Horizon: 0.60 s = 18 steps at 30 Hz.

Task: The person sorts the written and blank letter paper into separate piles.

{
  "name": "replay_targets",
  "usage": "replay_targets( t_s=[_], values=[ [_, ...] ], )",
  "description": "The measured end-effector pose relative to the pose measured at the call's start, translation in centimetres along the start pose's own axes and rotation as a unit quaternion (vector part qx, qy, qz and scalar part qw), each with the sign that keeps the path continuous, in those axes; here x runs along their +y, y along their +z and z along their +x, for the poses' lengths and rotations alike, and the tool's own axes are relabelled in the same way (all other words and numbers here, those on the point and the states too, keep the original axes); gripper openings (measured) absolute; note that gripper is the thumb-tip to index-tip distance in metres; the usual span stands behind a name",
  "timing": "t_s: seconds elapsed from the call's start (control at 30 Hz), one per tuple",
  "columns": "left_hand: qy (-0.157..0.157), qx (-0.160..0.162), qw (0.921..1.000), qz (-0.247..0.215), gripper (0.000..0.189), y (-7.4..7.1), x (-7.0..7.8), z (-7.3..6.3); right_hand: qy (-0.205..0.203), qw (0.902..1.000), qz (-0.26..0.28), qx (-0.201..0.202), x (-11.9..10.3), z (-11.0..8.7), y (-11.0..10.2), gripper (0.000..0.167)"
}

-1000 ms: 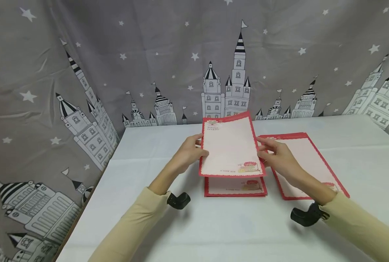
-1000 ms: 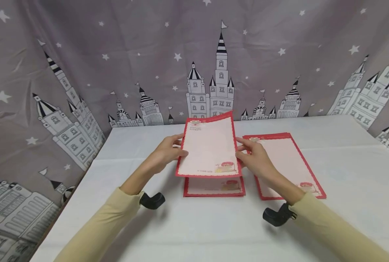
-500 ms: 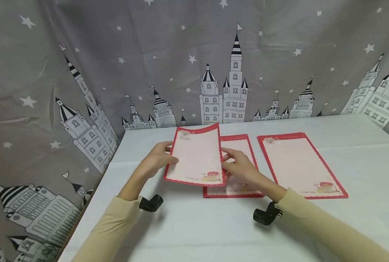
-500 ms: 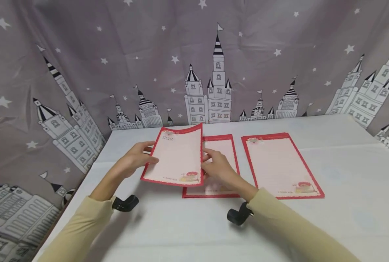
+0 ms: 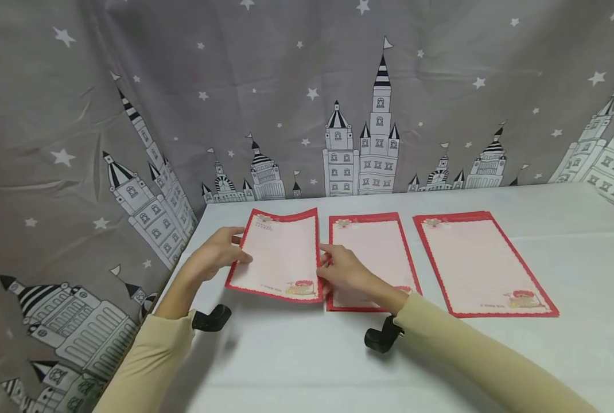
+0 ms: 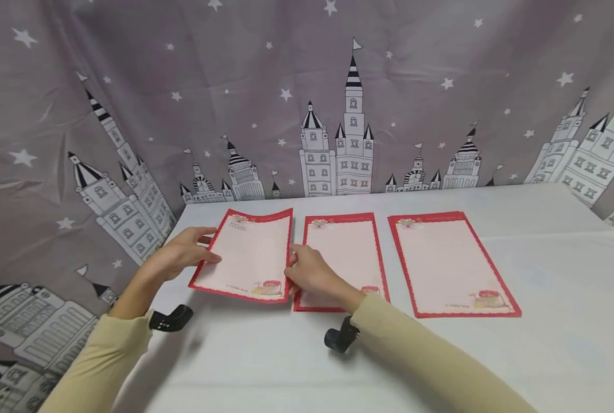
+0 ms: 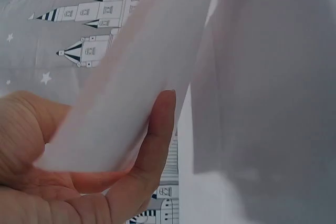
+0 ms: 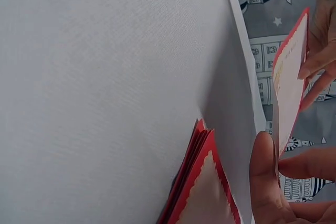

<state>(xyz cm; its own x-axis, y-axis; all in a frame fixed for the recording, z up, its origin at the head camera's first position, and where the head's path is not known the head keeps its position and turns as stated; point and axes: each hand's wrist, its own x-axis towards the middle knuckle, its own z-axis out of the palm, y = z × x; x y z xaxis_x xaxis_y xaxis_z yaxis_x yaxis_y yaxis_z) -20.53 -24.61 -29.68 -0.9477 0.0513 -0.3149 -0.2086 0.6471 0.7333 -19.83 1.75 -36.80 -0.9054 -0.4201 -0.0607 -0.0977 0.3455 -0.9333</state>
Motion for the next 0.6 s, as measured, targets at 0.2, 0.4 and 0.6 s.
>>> replay_targets(
  t_s=[0.2, 0.4, 0.6],
  values=[
    [-0.001, 0.003, 0.9999, 0.017, 0.081, 0.1, -0.9, 0.2, 0.008, 0.9997, -0.019, -0.014, -0.1, 0.4, 0.5, 0.063],
    [-0.003, 0.002, 0.9997, 0.026, 0.081, 0.6, -1.7, 0.5, 0.024, 0.9981, -0.047, -0.03, 0.1, 0.7, 0.9, 0.015],
    [-0.016, -0.003, 0.9991, 0.038, 0.082, 1.2, -2.4, 0.9, 0.039, 0.9957, -0.078, -0.034, 0.1, 0.6, 1.1, 0.014]
  ],
)
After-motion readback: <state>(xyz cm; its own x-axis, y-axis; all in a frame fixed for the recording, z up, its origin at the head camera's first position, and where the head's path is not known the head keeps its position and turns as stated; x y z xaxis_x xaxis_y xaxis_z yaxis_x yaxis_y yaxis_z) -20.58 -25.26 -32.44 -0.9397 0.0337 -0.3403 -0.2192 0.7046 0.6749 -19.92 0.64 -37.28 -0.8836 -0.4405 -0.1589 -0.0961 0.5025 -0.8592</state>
